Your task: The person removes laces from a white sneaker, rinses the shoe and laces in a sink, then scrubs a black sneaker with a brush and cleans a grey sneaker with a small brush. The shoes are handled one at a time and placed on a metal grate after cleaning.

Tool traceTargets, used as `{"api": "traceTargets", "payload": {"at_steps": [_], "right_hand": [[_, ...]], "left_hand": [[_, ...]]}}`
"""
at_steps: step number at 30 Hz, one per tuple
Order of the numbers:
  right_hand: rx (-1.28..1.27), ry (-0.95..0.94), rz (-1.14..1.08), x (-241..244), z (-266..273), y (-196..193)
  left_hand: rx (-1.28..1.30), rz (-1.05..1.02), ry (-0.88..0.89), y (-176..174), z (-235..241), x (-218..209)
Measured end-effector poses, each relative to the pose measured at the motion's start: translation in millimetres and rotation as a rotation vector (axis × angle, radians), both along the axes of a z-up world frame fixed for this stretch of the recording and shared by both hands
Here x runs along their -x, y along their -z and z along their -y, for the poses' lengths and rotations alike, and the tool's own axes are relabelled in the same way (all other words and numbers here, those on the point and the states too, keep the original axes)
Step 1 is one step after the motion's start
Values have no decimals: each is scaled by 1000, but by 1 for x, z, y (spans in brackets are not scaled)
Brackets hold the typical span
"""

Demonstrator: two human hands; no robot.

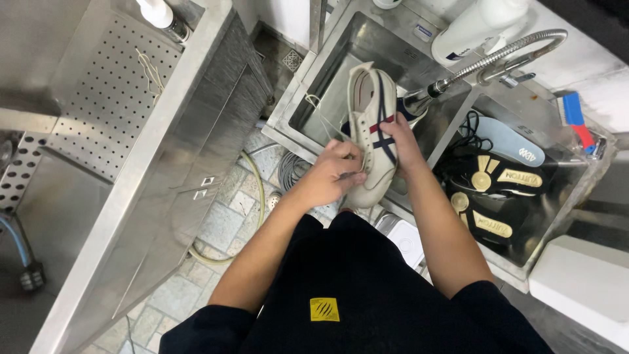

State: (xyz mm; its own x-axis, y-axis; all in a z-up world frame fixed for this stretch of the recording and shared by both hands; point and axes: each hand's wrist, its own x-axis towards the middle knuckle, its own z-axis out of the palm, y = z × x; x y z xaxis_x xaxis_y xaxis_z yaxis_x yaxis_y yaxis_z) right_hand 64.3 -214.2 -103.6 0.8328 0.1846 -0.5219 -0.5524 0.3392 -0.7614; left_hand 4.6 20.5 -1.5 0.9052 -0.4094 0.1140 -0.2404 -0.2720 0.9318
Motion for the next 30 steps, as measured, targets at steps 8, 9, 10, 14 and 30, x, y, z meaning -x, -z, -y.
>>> {"api": "traceTargets", "payload": {"at_steps": [8,9,10,14,30], "right_hand": [[196,77,111,16,-12,20],[172,118,71,17,-11,18],[147,116,78,15,-8,17],[178,103,147,17,-5,11],[450,53,297,3,22,20]], "left_hand": [[73,-354,186,0,-15,3],[234,-491,335,0,-19,5],[396,-629,484,0,-23,6],[371,-961,450,-6,-27,-3],[424,-504,701,-42,-46,9]]}}
